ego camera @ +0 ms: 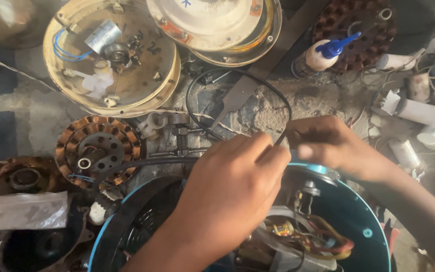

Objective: The person is repairing a blue electrical motor by hand, manipulating wires and internal components. They repeatedly adjust and reposition the motor parts while seated on the floor in a cluttered workshop.

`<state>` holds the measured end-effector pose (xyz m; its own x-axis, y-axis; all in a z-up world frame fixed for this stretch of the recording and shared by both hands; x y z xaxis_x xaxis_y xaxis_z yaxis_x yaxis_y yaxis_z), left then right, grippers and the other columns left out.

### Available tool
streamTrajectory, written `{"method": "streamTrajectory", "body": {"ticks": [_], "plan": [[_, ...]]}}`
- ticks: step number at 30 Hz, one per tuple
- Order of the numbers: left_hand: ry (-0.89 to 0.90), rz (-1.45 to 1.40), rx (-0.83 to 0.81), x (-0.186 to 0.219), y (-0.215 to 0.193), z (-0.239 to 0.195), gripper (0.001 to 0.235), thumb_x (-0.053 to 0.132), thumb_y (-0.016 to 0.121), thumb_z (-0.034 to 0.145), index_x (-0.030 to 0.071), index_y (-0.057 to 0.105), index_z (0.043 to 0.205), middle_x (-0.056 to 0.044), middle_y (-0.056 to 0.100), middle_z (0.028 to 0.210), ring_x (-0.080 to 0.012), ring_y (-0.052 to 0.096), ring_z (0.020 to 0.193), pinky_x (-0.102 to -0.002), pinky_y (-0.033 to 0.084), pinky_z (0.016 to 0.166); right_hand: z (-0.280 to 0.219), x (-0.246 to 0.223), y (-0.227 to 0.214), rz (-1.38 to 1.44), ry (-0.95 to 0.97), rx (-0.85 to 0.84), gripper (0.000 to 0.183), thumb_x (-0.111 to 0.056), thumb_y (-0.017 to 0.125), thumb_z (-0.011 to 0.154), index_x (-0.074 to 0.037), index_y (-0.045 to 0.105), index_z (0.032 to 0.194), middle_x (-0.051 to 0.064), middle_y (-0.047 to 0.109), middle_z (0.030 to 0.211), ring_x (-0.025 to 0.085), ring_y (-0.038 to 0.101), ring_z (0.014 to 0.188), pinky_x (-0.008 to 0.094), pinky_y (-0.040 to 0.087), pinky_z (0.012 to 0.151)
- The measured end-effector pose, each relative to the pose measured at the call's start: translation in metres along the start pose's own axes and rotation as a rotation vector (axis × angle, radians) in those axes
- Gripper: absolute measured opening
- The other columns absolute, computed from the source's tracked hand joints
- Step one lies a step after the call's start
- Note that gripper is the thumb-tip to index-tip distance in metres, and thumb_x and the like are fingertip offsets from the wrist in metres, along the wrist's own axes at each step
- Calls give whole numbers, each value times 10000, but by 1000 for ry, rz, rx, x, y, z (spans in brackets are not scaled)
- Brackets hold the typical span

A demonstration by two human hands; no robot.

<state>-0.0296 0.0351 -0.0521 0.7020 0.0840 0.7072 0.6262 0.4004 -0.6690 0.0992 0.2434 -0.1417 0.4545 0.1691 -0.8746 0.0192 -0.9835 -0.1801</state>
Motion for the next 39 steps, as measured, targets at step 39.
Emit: {"method": "streamTrajectory", "body": {"ticks": [39], "plan": [[-181, 50, -266, 14, -1, 11, 276, 40, 659, 753, 78, 698, 1024, -119, 693, 1021, -390, 674, 966, -503, 522, 795, -39, -57, 32, 506, 214, 357, 375, -352, 626, 933, -1, 718, 1031, 94, 732, 925, 145, 708, 823, 289, 564, 738]]}}
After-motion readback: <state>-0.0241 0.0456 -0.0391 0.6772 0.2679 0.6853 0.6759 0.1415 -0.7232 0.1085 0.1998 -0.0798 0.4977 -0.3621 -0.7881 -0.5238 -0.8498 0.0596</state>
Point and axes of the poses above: each hand's wrist, its own z-axis towards the middle knuckle, its own y-axis out of the palm, x = y × z, the point moved 2 cm from there along z, towards the middle knuckle
